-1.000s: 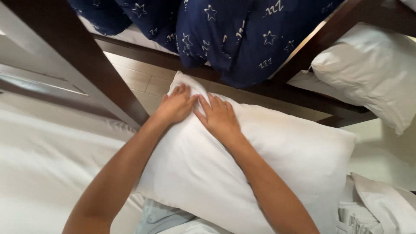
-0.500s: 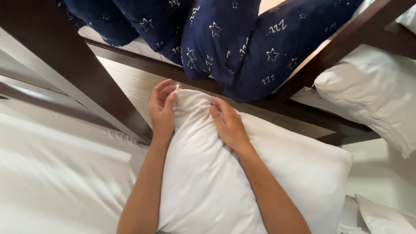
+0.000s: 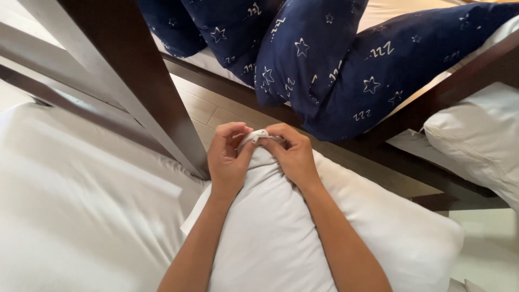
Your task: The person places a white pillow on their lap and inserts it into a white pillowcase. They then place a blue patterned pillowcase over the pillow and adjust the fabric to fit it properly.
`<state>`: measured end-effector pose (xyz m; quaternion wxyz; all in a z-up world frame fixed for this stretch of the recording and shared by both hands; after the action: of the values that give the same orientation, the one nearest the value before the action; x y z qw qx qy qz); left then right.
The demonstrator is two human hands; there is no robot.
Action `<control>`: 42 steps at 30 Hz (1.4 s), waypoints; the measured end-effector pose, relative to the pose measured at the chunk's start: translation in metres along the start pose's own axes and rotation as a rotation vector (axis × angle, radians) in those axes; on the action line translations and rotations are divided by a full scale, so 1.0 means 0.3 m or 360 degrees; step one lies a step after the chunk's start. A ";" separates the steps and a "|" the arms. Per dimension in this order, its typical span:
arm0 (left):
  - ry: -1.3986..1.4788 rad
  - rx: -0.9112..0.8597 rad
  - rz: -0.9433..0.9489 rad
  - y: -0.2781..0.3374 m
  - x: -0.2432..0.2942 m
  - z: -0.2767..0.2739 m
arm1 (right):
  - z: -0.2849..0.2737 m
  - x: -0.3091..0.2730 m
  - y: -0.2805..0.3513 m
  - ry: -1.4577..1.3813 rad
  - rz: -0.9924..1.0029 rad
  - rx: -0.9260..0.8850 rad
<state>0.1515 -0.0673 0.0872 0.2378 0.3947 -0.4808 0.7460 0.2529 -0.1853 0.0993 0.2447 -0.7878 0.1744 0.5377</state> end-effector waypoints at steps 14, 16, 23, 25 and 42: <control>-0.0683 -0.0144 0.0243 0.015 0.143 0.077 | -0.032 -0.059 0.085 -0.0310 -0.0391 -0.0037; -0.0582 -0.0144 0.0253 0.009 0.149 0.083 | -0.036 -0.048 0.084 -0.0301 -0.0346 0.0013; -0.0518 -0.0045 0.0159 0.015 0.140 0.085 | -0.026 -0.066 0.099 -0.0079 -0.0294 0.0194; -0.0428 0.0023 0.0110 0.017 0.128 0.077 | -0.029 -0.071 0.104 0.0060 -0.0269 0.0295; -0.0562 -0.0052 0.0201 0.012 0.127 0.081 | -0.005 -0.193 0.092 0.0625 -0.0574 0.0246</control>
<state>0.1356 -0.0917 0.1217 0.1089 0.4846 -0.5508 0.6707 0.2185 -0.2081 0.1482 0.3573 -0.8742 0.1160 0.3077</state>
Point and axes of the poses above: each hand's wrist, its own y-axis away from the middle knuckle, its own z-axis out of the palm, x = y × z, the point moved 6 cm from there along -y, towards the middle knuckle, and after that the axes turned 12 degrees about -x, right-handed, at the moved point
